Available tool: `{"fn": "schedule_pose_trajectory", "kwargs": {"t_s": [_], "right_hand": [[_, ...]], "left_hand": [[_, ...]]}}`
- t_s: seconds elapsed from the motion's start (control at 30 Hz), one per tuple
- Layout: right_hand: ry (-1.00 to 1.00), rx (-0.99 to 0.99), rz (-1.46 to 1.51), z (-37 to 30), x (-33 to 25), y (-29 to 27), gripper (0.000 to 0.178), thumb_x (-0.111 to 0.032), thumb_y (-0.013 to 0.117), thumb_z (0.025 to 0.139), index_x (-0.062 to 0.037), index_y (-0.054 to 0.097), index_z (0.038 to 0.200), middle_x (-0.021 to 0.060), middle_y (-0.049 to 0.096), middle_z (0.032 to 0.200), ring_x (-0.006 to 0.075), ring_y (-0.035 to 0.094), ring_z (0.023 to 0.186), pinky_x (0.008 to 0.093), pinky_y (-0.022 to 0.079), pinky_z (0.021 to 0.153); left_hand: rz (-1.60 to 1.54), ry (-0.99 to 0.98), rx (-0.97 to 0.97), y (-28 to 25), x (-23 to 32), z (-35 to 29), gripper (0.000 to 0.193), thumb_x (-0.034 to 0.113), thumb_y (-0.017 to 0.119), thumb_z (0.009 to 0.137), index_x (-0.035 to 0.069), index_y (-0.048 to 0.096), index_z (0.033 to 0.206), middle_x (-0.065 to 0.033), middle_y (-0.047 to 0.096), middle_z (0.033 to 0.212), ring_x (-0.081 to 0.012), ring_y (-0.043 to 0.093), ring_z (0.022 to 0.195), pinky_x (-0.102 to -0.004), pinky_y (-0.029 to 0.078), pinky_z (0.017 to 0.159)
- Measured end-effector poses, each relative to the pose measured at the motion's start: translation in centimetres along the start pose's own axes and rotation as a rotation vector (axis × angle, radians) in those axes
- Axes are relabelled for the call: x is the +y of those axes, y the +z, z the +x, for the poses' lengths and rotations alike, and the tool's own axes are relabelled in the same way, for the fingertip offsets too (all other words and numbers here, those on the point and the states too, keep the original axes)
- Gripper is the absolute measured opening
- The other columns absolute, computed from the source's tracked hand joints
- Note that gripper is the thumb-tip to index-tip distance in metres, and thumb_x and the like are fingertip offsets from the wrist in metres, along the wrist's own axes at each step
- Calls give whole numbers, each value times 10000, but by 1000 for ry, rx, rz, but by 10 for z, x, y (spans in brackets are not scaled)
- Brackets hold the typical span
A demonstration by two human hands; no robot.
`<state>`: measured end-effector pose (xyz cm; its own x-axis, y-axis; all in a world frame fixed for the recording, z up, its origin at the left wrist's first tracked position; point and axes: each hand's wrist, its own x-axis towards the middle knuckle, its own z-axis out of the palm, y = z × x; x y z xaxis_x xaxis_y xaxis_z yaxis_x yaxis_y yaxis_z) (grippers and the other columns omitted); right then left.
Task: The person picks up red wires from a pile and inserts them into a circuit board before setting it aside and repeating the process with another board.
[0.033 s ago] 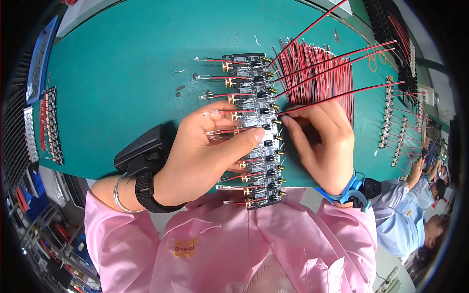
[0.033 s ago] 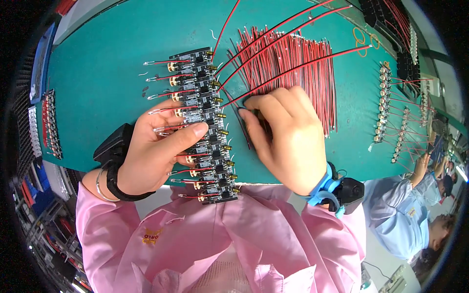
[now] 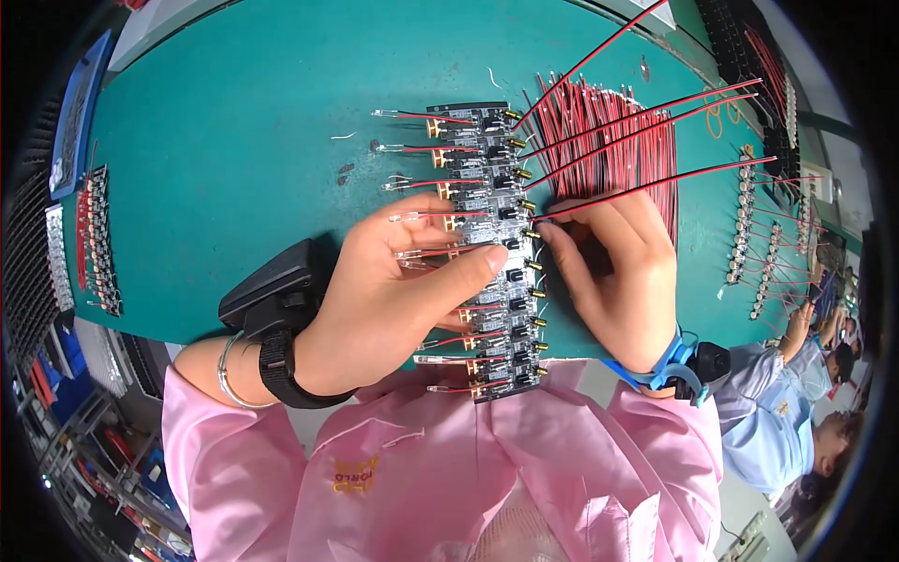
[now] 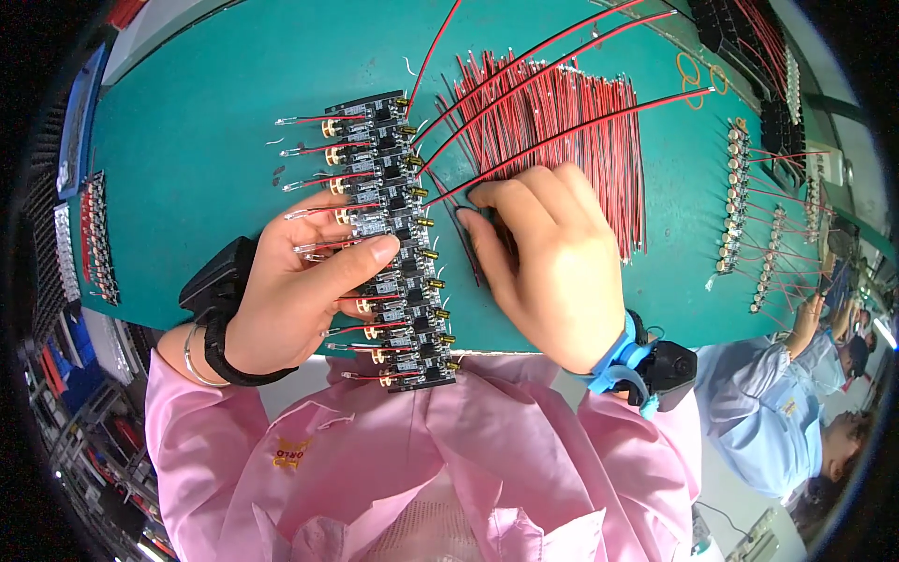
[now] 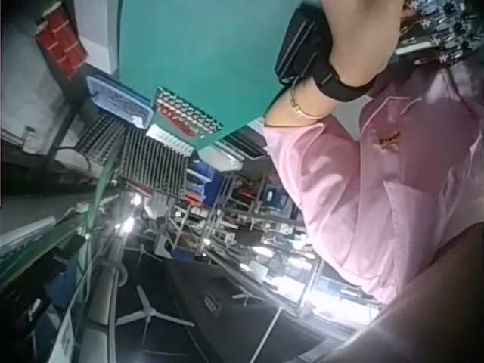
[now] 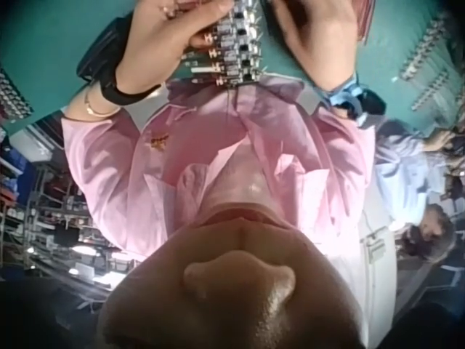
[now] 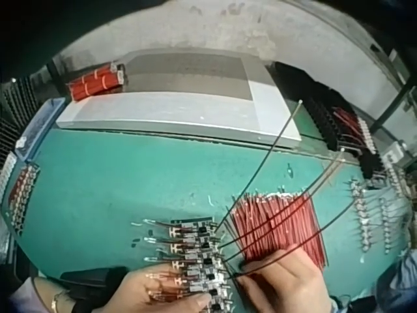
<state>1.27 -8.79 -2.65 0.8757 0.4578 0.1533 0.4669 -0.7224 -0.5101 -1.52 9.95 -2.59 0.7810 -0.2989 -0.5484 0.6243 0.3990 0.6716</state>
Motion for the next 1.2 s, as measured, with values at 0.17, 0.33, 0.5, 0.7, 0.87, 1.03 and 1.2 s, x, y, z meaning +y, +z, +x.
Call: {"fn": "schedule_pose_trajectory", "kwargs": {"t_s": [0.17, 0.33, 0.5, 0.7, 0.87, 1.03, 1.2], "right_hand": [[-49, -13, -102, 0, -3, 5, 97, -25, 597, 680, -26, 522, 740, 94, 485, 698, 270, 455, 652, 348, 394, 566], [33, -42, -133, 0, -9, 3, 75, -1, 584, 703, -11, 534, 758, 114, 515, 739, 294, 484, 708, 350, 396, 616], [15, 56, -186, 2, -4, -5, 77, -17, 592, 701, -10, 533, 749, 113, 511, 725, 293, 482, 699, 353, 396, 605], [7, -3, -231, -1, -6, -8, 99, -34, 620, 682, -12, 538, 733, 104, 505, 695, 275, 483, 667, 345, 393, 575], [140, -43, -27, 1, -1, -8, 105, -66, 623, 672, -34, 528, 703, 82, 495, 634, 263, 474, 626, 341, 396, 568], [171, -30, 77, 1, 2, -16, 101, -58, 616, 708, -31, 521, 690, 63, 490, 605, 199, 464, 570, 294, 378, 530], [467, -89, 325, 2, 2, -20, 99, -40, 597, 753, -22, 510, 709, 43, 467, 603, 102, 416, 533, 230, 337, 498]], "left_hand": [[3, -20, 3, 1, 3, -2, 256, 85, 579, 798, -4, 479, 1016, -54, 597, 883, -74, 574, 716, -196, 491, 521], [43, -34, 5, -1, 1, -2, 261, 90, 583, 796, 0, 481, 1019, -51, 598, 884, -69, 572, 705, -188, 482, 509], [25, 3, -1, 0, -1, 0, 262, 95, 587, 794, -1, 481, 1014, -47, 601, 877, -67, 573, 688, -183, 474, 495], [26, 9, -1, 1, -1, -1, 255, 93, 586, 795, -5, 481, 1006, -52, 604, 870, -72, 579, 682, -184, 475, 490], [24, 11, 10, -1, -2, 0, 253, 86, 582, 796, -4, 480, 1009, -58, 605, 877, -76, 584, 695, -185, 477, 491], [12, 14, -3, -1, -2, -1, 251, 78, 578, 797, -4, 478, 1012, -59, 605, 881, -79, 586, 699, -184, 477, 493], [5, 11, -8, 0, -2, 1, 244, 66, 573, 799, -3, 479, 1013, -63, 604, 888, -80, 586, 708, -188, 481, 507]]}}
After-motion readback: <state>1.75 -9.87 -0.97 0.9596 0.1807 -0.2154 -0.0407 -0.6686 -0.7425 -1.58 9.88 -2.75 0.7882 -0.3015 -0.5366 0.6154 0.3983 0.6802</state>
